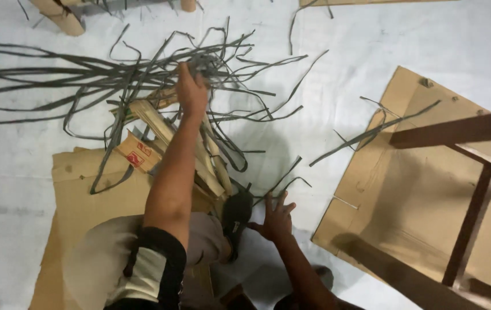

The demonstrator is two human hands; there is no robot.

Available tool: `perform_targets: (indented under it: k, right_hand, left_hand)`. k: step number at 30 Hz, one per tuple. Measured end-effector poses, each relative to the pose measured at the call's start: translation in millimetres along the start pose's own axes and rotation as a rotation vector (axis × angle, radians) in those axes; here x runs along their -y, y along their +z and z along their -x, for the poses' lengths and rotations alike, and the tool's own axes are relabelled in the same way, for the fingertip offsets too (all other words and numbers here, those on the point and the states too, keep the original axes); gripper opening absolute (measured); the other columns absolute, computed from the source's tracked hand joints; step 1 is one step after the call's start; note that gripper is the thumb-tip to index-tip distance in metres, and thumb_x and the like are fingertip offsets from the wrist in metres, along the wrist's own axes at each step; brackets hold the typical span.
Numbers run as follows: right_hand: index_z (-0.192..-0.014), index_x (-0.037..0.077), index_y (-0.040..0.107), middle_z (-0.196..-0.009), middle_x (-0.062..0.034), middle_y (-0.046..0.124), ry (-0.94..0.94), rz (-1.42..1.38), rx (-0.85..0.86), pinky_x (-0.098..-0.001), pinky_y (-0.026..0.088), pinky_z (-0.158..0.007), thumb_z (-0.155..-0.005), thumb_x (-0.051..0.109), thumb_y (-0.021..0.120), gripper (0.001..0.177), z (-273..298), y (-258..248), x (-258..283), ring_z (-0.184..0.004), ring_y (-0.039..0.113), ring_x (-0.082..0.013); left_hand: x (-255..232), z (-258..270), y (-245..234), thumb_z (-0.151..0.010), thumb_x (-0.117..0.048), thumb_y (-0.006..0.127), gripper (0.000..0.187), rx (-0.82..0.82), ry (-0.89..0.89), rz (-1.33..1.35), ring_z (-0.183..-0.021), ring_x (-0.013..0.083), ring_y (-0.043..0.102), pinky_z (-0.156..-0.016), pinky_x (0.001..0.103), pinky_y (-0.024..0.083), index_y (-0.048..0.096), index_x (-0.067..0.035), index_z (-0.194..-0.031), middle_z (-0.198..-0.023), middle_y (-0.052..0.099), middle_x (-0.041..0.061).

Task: Polishing a wooden chair with a cloth and wrapping the legs with cardboard and plastic straps for shipping.

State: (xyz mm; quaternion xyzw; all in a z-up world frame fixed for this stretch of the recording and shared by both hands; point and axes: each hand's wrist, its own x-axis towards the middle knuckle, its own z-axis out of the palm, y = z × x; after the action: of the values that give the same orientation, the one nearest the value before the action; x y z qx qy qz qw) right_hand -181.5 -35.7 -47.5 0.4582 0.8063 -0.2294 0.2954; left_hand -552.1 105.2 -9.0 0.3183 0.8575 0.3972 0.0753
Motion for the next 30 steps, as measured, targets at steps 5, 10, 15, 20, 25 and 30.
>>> perform_targets:
  k: [5, 10, 15, 20, 25, 30]
  right_hand:
    - [-0.166, 0.03, 0.014, -0.17, -0.0244, 0.001, -0.073, -0.06, -0.008, -0.0514, 0.049, -0.112, -0.072, 0.095, 0.056, 0.121, 0, 15, -21, -0.146, 0.022, -0.0619]
    - [-0.157, 0.029, 0.039, -0.168, -0.0159, 0.023, -0.123, -0.283, -0.174, -0.052, 0.035, -0.122, -0.085, 0.076, 0.06, 0.089, 8, 58, -54, -0.15, 0.026, -0.0512]
    - [-0.154, 0.031, 0.041, -0.168, -0.0056, 0.027, 0.022, -0.638, -0.224, -0.0497, 0.046, -0.118, -0.094, 0.058, 0.064, 0.07, 38, 81, -74, -0.144, 0.045, -0.0369]
    - [-0.153, 0.03, 0.048, -0.158, -0.0087, 0.045, 0.054, -0.764, -0.372, -0.0497, 0.047, -0.114, -0.092, 0.051, 0.067, 0.067, 60, 95, -98, -0.14, 0.051, -0.0326]
    - [-0.142, 0.022, 0.059, -0.144, -0.0128, 0.059, 0.122, -0.853, -0.561, -0.0506, 0.054, -0.105, -0.091, 0.046, 0.073, 0.058, 80, 99, -106, -0.125, 0.064, -0.0332]
    - [-0.137, 0.02, 0.064, -0.14, -0.0134, 0.062, 0.193, -0.907, -0.606, -0.0492, 0.058, -0.099, -0.091, 0.048, 0.073, 0.055, 77, 109, -110, -0.115, 0.071, -0.0315]
  left_hand:
    - [-51, 26, 54, -0.101, -0.012, 0.062, 0.049, -0.202, 0.394, 0.193, -0.115, 0.0543, 0.061, -0.099, 0.062, 0.051, 0.042, 0.007, -0.141, -0.125, 0.06, 0.035]
    - [-122, 132, 80, -0.099, -0.02, 0.064, 0.03, -0.044, 0.696, 0.207, -0.097, 0.0401, 0.071, -0.081, 0.048, 0.058, 0.058, -0.009, -0.126, -0.106, 0.07, 0.019]
    - [-54, 217, 148, -0.103, -0.033, 0.052, 0.023, 0.389, 0.961, -0.197, -0.088, 0.0304, 0.072, -0.074, 0.048, 0.059, 0.056, -0.018, -0.12, -0.101, 0.064, 0.004]
    - [47, 258, 160, -0.095, -0.024, 0.065, 0.029, 0.588, 0.746, -0.585, -0.121, 0.0276, 0.066, -0.112, 0.069, 0.035, 0.066, -0.02, -0.124, -0.125, 0.07, 0.005]
    - [2, 259, 119, -0.098, -0.02, 0.06, 0.037, 0.523, 0.762, -0.665, -0.122, 0.0293, 0.063, -0.111, 0.064, 0.035, 0.057, -0.014, -0.134, -0.126, 0.067, 0.01]
    - [-36, 258, 109, -0.103, -0.016, 0.052, 0.035, 0.697, 0.56, -0.422, -0.119, 0.0301, 0.065, -0.106, 0.054, 0.047, 0.056, -0.014, -0.137, -0.124, 0.067, 0.01]
